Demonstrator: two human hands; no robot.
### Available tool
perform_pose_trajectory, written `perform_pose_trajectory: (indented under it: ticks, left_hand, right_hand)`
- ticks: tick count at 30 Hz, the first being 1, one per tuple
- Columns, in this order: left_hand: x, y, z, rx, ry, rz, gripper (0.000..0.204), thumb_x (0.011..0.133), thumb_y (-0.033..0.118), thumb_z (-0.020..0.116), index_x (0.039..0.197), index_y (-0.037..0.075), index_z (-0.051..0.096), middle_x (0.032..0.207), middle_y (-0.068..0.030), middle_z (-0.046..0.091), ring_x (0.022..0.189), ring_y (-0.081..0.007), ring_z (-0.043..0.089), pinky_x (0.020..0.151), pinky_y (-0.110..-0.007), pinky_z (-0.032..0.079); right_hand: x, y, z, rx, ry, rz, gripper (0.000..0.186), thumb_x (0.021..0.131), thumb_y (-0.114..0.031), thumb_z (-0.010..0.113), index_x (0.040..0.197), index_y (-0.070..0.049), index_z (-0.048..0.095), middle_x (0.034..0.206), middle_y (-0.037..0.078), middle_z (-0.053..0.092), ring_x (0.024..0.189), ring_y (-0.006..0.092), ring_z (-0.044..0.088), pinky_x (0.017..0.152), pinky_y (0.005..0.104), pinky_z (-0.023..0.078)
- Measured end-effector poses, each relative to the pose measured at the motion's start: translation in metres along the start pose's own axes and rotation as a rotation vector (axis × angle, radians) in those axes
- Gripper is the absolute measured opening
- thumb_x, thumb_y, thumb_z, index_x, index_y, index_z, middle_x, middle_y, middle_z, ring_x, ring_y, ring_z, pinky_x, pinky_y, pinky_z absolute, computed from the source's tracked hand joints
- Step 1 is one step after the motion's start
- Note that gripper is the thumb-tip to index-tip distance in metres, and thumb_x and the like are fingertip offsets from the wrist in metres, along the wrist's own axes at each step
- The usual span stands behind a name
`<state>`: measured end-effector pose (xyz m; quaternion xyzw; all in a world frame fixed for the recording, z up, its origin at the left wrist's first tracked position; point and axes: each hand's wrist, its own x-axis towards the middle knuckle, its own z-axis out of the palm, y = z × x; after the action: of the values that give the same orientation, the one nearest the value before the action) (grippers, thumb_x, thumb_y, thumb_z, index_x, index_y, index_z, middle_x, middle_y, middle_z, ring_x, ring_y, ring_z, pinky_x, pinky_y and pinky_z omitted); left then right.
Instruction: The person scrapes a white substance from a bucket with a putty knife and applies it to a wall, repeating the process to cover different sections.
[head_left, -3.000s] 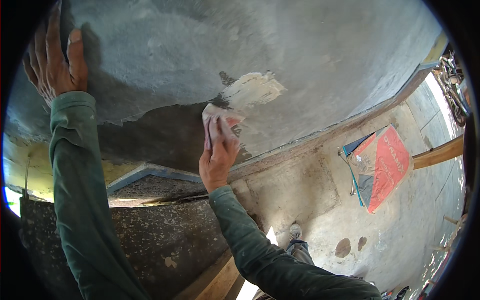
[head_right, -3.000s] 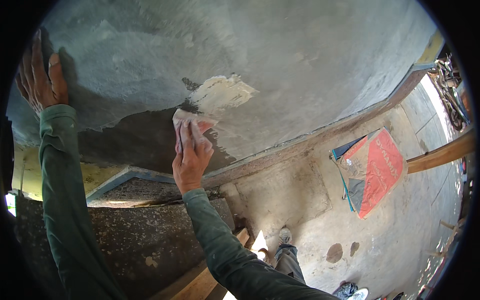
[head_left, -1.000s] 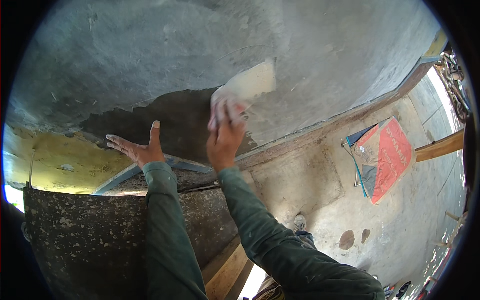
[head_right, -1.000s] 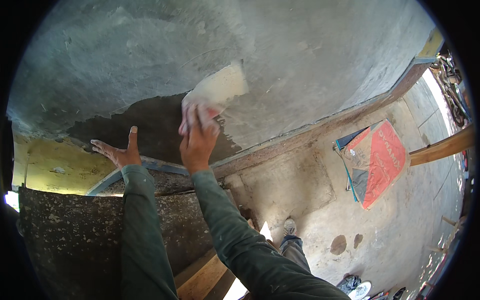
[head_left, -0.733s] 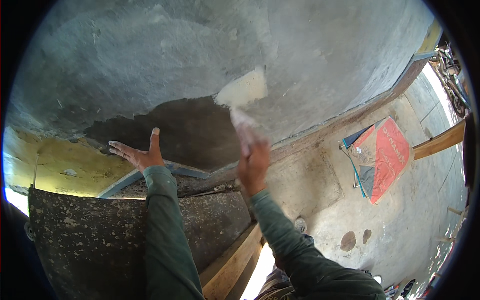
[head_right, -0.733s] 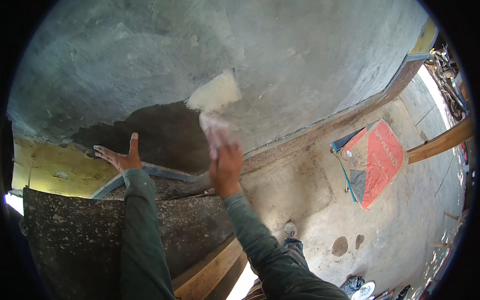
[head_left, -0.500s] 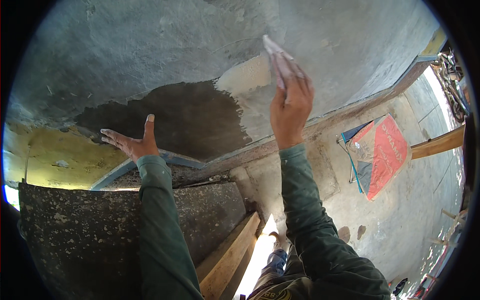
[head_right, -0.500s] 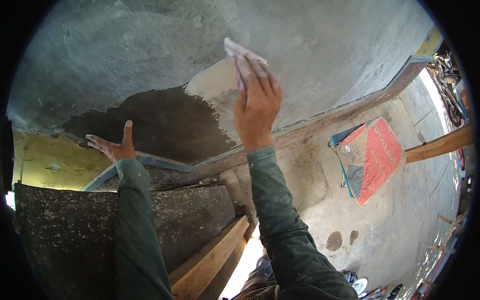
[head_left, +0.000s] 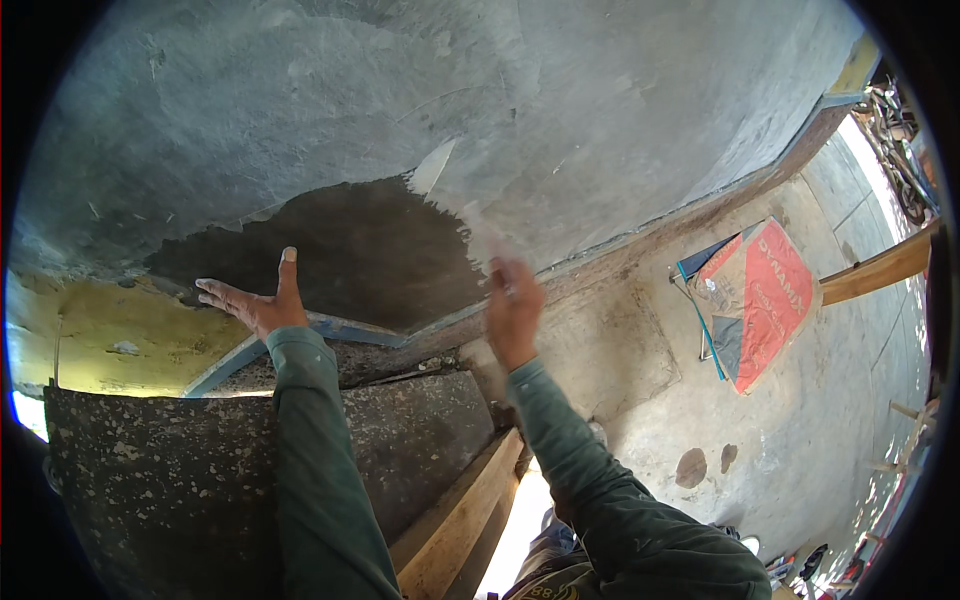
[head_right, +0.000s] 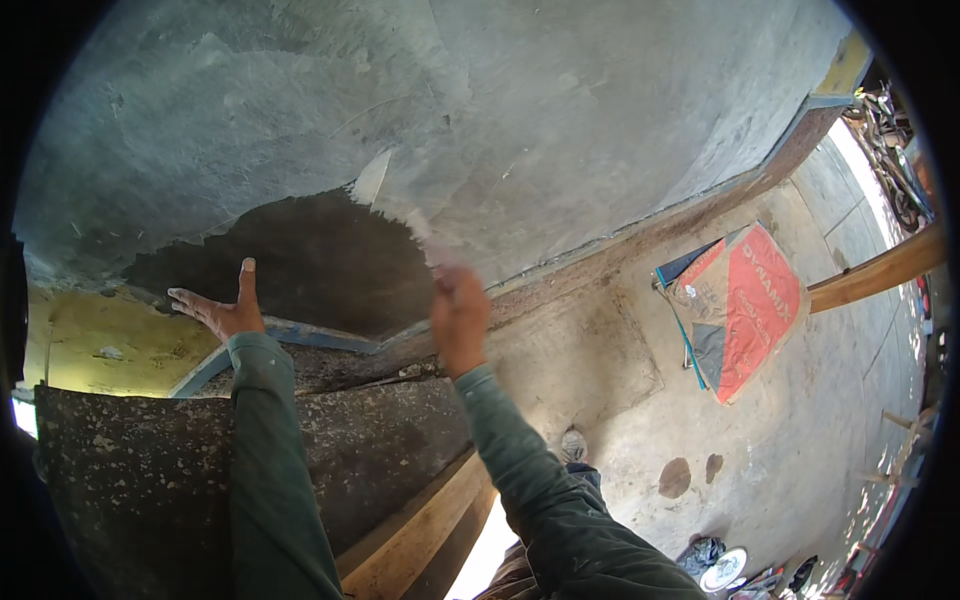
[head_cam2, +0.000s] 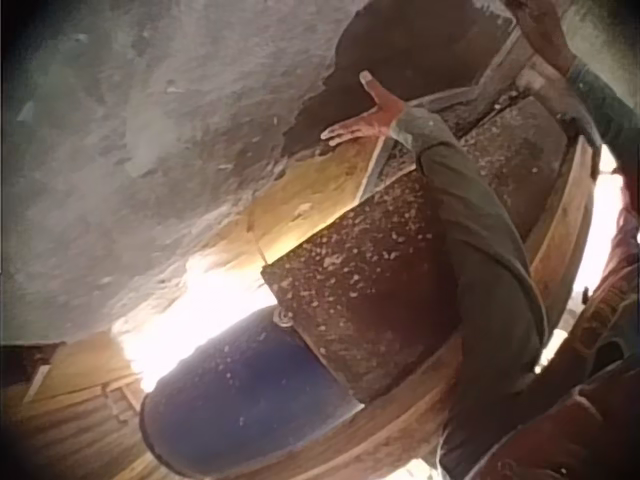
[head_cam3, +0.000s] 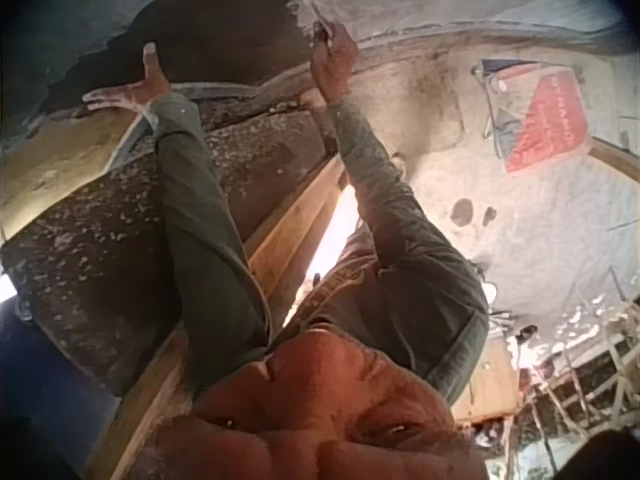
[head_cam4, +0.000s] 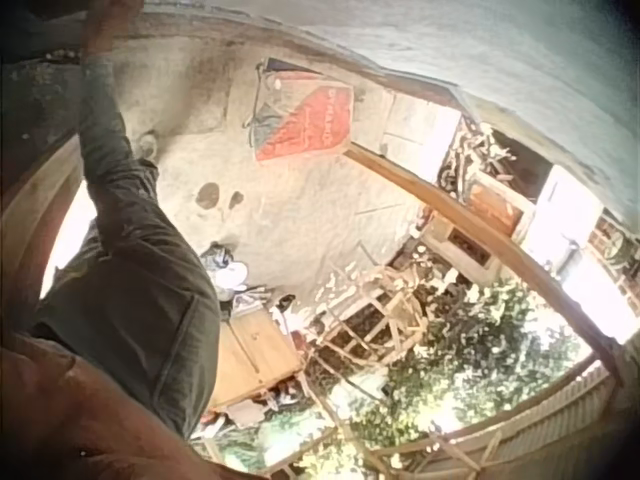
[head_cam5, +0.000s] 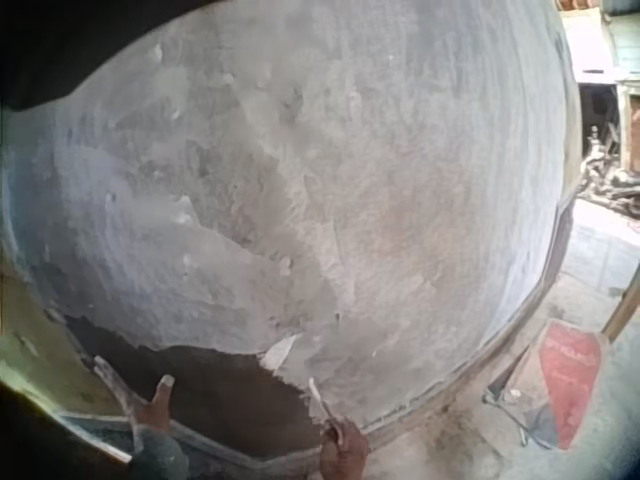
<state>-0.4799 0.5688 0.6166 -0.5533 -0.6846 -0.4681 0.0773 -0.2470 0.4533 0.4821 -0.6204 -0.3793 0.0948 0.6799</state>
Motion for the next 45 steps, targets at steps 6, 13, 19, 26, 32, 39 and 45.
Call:
perform_pose_trajectory:
  ticks: [6,13,19,26,32,39,45]
  left_hand:
    - [0.001,0.007,-0.001,-0.022,0.002,-0.004,0.136,0.062,0.066,0.079,0.154,0.008,-0.003,0.159,-0.0225,-0.003,0.148,-0.0359,-0.003,0.119,-0.052,0.020]
    - [0.002,0.001,0.000,-0.017,-0.006,0.002,0.137,0.062,0.067,0.079,0.154,0.007,-0.003,0.159,-0.0211,-0.003,0.148,-0.0351,-0.004,0.120,-0.051,0.017]
    - [0.001,0.002,-0.002,0.018,0.009,0.015,0.137,0.062,0.066,0.079,0.154,0.006,-0.002,0.159,-0.0204,-0.001,0.148,-0.0344,-0.004,0.121,-0.051,0.016]
    - [0.000,0.009,0.001,0.008,0.001,-0.009,0.136,0.061,0.060,0.083,0.154,0.011,-0.002,0.159,-0.0229,-0.003,0.147,-0.0396,0.002,0.116,-0.054,0.027]
    - [-0.003,0.001,0.008,0.021,0.009,0.002,0.136,0.061,0.059,0.084,0.154,0.011,-0.001,0.158,-0.0236,-0.003,0.147,-0.0404,0.003,0.116,-0.054,0.026]
    - [0.005,-0.003,0.000,0.031,0.037,0.016,0.136,0.061,0.059,0.084,0.154,0.010,-0.001,0.158,-0.0237,-0.002,0.147,-0.0404,0.003,0.117,-0.054,0.025]
    - [-0.004,0.011,0.001,-0.002,0.017,0.002,0.135,0.061,0.060,0.083,0.154,0.010,-0.001,0.159,-0.0229,-0.002,0.147,-0.0405,0.004,0.117,-0.054,0.026]
  right_hand:
    - [0.117,0.015,-0.059,0.143,0.329,0.018,0.021,0.094,-0.003,0.053,0.111,0.002,0.064,0.098,0.012,0.068,0.087,0.0157,0.061,0.079,0.0310,0.048]
    - [0.038,-0.018,0.018,-0.064,0.142,-0.108,0.030,0.080,0.003,0.060,0.109,-0.001,0.060,0.094,0.018,0.063,0.087,0.0372,0.058,0.077,0.0452,0.044]
    - [0.004,-0.028,0.014,0.062,0.002,0.047,0.023,0.092,-0.003,0.057,0.114,-0.002,0.063,0.102,0.015,0.066,0.092,0.0275,0.064,0.077,0.0371,0.048]
    - [0.081,0.006,-0.019,0.469,0.392,0.168,0.029,0.096,-0.005,0.053,0.123,-0.004,0.062,0.112,0.010,0.067,0.100,0.0174,0.063,0.083,0.0305,0.051]
    - [0.040,-0.093,0.051,0.039,0.205,-0.188,0.034,0.092,-0.003,0.057,0.126,-0.008,0.060,0.114,0.011,0.066,0.094,0.0206,0.064,0.075,0.0340,0.050]
    - [0.002,-0.086,0.048,0.131,-0.029,-0.134,0.021,0.087,-0.005,0.061,0.108,-0.004,0.063,0.092,0.012,0.063,0.082,0.0283,0.061,0.072,0.0400,0.047]
    - [0.100,-0.081,-0.001,0.327,0.456,-0.049,0.019,0.094,-0.009,0.058,0.110,-0.001,0.063,0.088,0.013,0.065,0.076,0.0283,0.061,0.068,0.0394,0.048]
